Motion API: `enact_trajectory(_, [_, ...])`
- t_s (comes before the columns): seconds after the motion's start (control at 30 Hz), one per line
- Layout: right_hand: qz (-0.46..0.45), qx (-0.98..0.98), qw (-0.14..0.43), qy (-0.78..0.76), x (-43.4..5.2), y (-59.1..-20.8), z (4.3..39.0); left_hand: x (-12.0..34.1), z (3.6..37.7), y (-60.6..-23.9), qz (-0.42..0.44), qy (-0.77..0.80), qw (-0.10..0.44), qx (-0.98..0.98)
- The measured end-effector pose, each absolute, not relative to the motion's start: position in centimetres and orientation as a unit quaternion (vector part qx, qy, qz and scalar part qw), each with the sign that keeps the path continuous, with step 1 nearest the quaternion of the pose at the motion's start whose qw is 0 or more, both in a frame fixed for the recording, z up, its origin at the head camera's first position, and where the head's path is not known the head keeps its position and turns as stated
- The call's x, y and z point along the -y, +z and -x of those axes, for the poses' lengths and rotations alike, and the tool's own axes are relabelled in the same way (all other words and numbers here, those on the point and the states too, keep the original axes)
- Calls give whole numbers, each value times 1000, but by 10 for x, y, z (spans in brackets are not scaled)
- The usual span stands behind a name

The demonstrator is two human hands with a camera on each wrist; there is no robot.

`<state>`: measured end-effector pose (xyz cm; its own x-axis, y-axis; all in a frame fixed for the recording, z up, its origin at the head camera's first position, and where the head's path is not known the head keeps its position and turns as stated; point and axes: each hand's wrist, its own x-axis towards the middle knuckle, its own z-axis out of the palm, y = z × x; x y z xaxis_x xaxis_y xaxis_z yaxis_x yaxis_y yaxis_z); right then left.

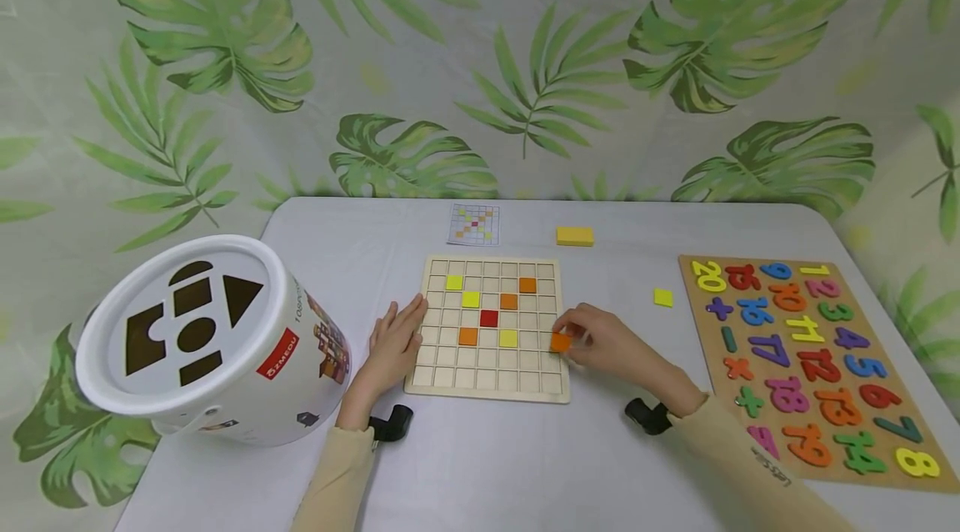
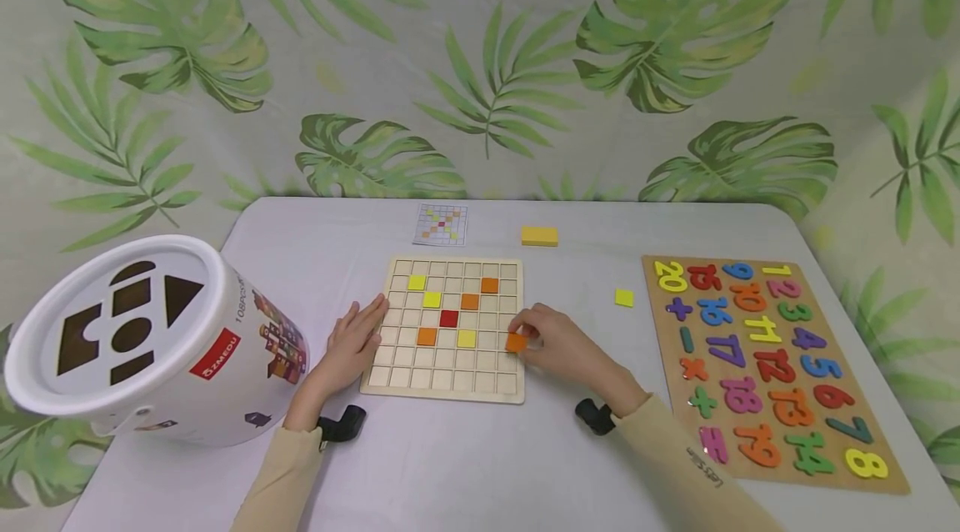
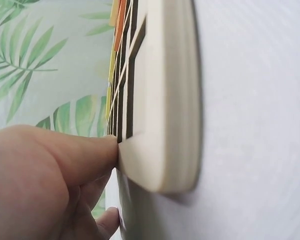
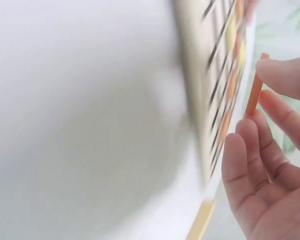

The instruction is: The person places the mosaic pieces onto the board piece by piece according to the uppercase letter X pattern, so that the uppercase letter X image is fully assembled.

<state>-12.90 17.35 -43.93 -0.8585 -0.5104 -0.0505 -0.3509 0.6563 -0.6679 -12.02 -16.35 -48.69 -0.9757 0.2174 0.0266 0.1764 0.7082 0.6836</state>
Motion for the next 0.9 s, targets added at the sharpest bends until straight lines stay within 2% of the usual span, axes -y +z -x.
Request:
enact_trajectory(0.23, [317,-879,120,-336,-110,-441,135,163,119,-487,-112,370,23,-922])
enact_trajectory(0.5, [347,-879,130,-302,-52,-445,137,164,120,-487,-116,363,21,-924])
enact_trajectory(0.9, [339,-901,117,-246,-21,-453,135,164,119,-486,-117,360,22,-925])
